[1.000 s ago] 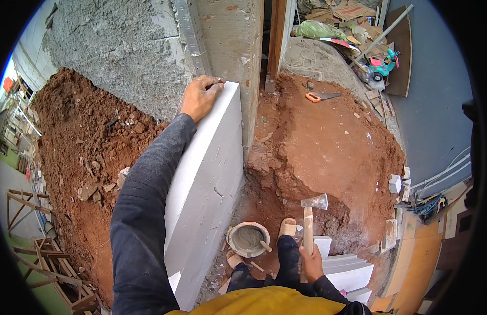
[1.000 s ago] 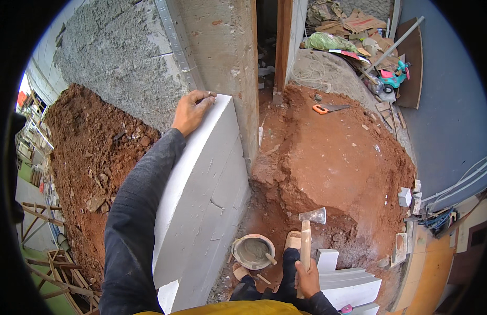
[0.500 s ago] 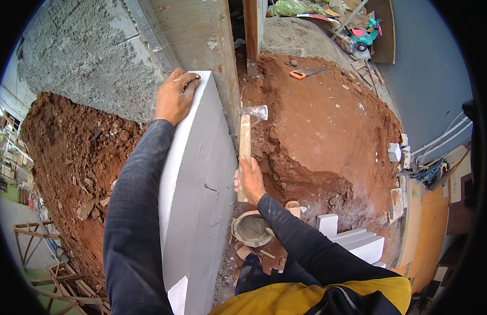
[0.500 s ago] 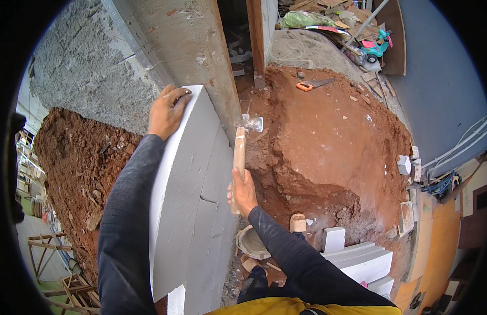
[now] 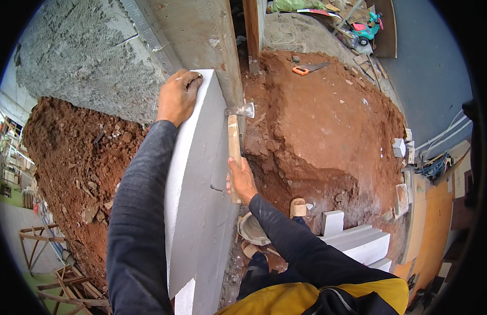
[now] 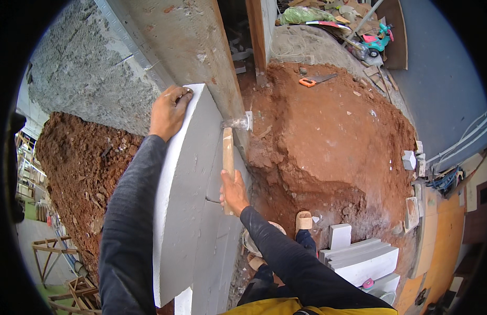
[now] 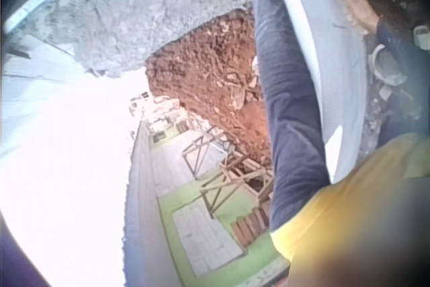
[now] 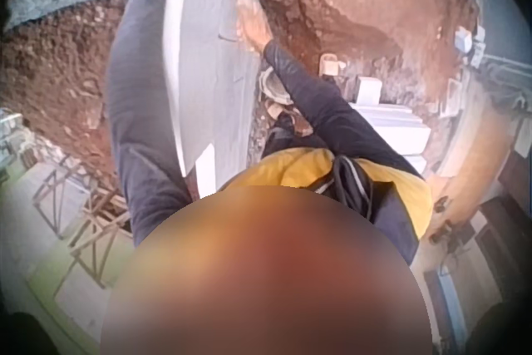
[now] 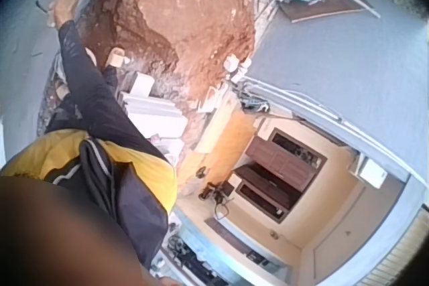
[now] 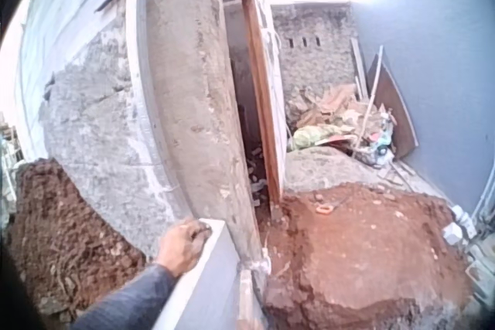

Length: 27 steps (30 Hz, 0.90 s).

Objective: The person mixes cement in a bucket, adds water, and applies mortar to a low wall. They place white blocks along the wall, tap them into position with a hammer, and continue laying additional blocks.

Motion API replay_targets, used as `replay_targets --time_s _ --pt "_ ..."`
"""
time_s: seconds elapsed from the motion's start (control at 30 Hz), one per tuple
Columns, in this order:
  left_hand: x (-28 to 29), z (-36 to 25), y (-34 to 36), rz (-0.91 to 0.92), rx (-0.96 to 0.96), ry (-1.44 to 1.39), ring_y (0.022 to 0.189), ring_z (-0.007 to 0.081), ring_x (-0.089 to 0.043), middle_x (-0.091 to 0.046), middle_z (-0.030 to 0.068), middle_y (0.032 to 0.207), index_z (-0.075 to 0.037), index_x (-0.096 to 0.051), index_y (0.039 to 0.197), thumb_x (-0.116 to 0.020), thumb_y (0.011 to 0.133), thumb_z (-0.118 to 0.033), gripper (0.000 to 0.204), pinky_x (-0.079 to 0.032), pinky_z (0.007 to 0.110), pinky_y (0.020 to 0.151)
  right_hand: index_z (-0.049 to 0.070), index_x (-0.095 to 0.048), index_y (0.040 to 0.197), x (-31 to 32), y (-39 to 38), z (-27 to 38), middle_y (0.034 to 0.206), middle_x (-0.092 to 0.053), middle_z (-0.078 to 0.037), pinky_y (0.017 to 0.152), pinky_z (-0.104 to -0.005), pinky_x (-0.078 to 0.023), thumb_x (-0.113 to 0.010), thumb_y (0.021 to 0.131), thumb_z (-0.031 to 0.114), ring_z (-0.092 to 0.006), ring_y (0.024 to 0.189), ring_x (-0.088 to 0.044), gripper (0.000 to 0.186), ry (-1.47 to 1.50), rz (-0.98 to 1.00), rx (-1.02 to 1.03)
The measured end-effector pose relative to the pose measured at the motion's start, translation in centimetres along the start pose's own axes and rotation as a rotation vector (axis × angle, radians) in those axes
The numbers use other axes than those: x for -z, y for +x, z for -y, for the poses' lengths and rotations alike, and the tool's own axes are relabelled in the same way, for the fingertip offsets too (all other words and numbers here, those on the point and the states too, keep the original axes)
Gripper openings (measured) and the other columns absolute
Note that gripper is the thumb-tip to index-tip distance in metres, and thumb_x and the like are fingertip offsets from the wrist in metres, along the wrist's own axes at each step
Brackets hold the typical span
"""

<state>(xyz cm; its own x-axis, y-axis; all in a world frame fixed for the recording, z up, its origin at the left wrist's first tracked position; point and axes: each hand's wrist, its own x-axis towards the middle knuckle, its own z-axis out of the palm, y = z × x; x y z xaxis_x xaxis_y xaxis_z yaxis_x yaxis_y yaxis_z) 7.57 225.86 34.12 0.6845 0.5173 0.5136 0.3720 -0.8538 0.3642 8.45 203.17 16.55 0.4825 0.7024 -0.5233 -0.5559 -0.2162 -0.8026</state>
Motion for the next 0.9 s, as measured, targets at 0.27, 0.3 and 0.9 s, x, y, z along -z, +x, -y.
replay_targets --time_s 0.27,0.3,0.9 --pt "0.3 1.1 0.6 -0.040 0.202 -0.276 0.100 0.0252 -0.076 -0.080 0.0154 0.115 -0.006 -0.082 0.117 -0.071 0.099 -0.024 0.027 -0.057 0.035 0.094 0.006 -0.054 0.134 5.8 -4.7 2.6 0.083 -0.061 -0.006 0.051 -0.0318 -0.052 -0.060 0.105 0.049 -0.0141 0.057 -0.060 0.052 -0.304 -0.011 0.254" --pt "0.2 1.3 0.6 -0.021 0.224 -0.283 0.099 0.0252 -0.076 -0.080 0.0153 0.114 -0.006 -0.082 0.117 -0.072 0.099 -0.024 0.027 -0.057 0.036 0.093 0.006 -0.053 0.136 6.4 -4.9 3.1 0.083 -0.061 -0.006 0.053 -0.0313 -0.052 -0.060 0.106 0.048 -0.0135 0.059 -0.060 0.052 -0.337 -0.010 0.316" --pt "-0.6 3.1 1.2 0.057 0.104 -0.185 0.087 0.0248 -0.076 -0.080 0.0155 0.099 -0.005 -0.080 0.115 -0.070 0.099 -0.021 0.025 -0.057 0.037 0.084 0.011 -0.058 0.131 9.6 -0.8 20.5 0.106 -0.075 -0.022 0.082 -0.0510 -0.058 -0.065 0.102 0.048 -0.0435 0.096 -0.074 0.047 -1.219 -0.014 0.917"
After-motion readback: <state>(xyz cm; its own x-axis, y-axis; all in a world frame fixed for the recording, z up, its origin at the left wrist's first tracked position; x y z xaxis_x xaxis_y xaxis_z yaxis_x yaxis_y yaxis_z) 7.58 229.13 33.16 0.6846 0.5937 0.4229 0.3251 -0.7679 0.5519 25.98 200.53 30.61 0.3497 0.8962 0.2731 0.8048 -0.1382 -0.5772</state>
